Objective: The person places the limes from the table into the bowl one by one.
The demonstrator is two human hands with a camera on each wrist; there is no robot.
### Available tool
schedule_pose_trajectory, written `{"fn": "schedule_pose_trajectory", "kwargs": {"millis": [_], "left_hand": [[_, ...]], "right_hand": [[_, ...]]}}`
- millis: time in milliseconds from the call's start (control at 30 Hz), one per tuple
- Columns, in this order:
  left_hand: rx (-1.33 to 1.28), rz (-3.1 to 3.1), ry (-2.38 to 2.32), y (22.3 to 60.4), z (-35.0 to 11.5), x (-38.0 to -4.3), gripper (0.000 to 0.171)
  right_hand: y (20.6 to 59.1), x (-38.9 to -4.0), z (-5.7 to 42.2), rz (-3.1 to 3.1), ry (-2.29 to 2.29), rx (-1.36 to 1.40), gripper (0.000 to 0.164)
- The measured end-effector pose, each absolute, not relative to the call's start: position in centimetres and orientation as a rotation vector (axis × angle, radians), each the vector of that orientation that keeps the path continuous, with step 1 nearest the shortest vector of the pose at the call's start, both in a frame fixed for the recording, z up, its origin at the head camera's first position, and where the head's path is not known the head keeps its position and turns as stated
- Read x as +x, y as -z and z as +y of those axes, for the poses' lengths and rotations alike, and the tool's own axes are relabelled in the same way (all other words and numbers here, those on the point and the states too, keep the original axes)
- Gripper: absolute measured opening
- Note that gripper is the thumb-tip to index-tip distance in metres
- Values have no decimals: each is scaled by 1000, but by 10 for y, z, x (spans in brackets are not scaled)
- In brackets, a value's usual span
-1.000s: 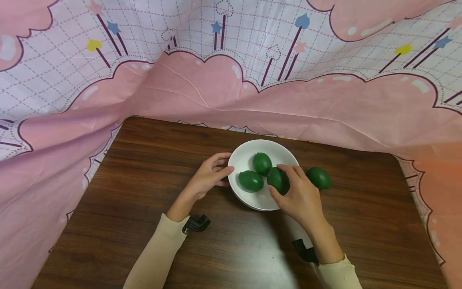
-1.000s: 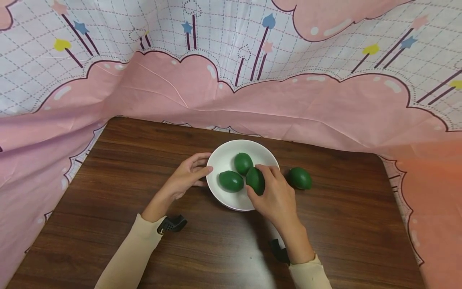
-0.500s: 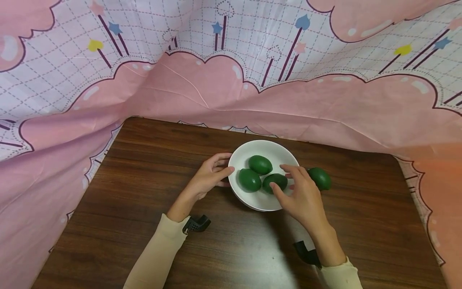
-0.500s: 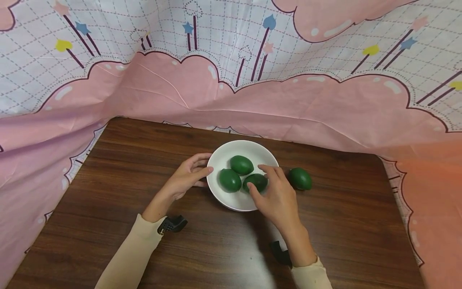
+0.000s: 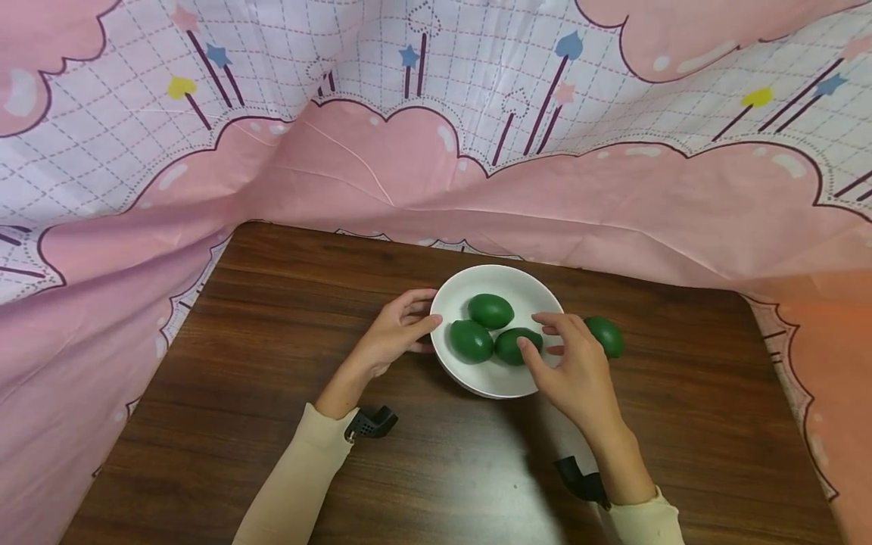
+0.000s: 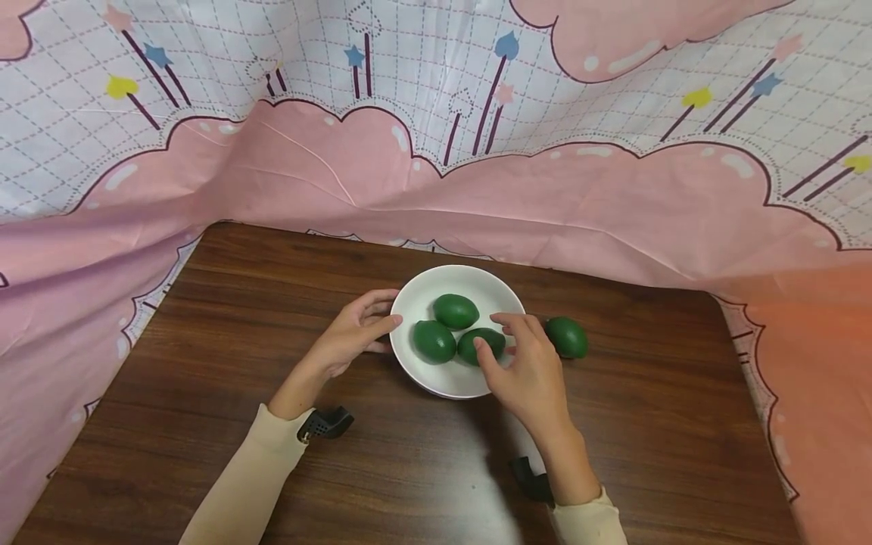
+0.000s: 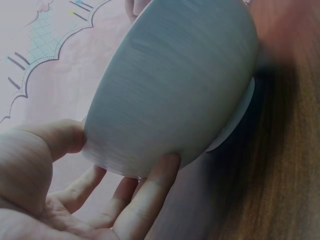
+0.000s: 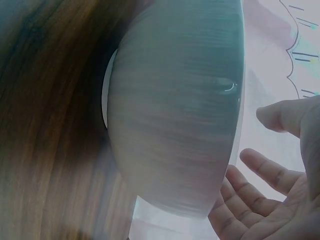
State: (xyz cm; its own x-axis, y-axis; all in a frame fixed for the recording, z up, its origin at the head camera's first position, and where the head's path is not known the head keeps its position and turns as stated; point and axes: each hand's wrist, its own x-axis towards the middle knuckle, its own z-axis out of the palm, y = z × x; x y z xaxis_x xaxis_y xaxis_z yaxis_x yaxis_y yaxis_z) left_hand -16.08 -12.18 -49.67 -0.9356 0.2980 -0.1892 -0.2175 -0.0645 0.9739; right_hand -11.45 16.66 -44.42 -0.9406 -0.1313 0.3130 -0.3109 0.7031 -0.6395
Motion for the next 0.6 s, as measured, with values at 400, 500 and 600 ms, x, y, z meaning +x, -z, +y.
{"fn": "schedule_pose_trajectory", "kwargs": {"millis": [400, 500, 600], "left_hand": [[87, 1880, -2057, 496, -122, -161, 53], [88, 1882, -2057, 496, -122, -161, 53], [91, 1886, -2056, 497, -122, -162, 53]], "right_hand": [[441, -117, 172, -2661, -1032, 313, 33], [441, -118, 173, -2662, -1014, 309, 34], [441, -119, 175, -2659, -1004, 306, 34]]}}
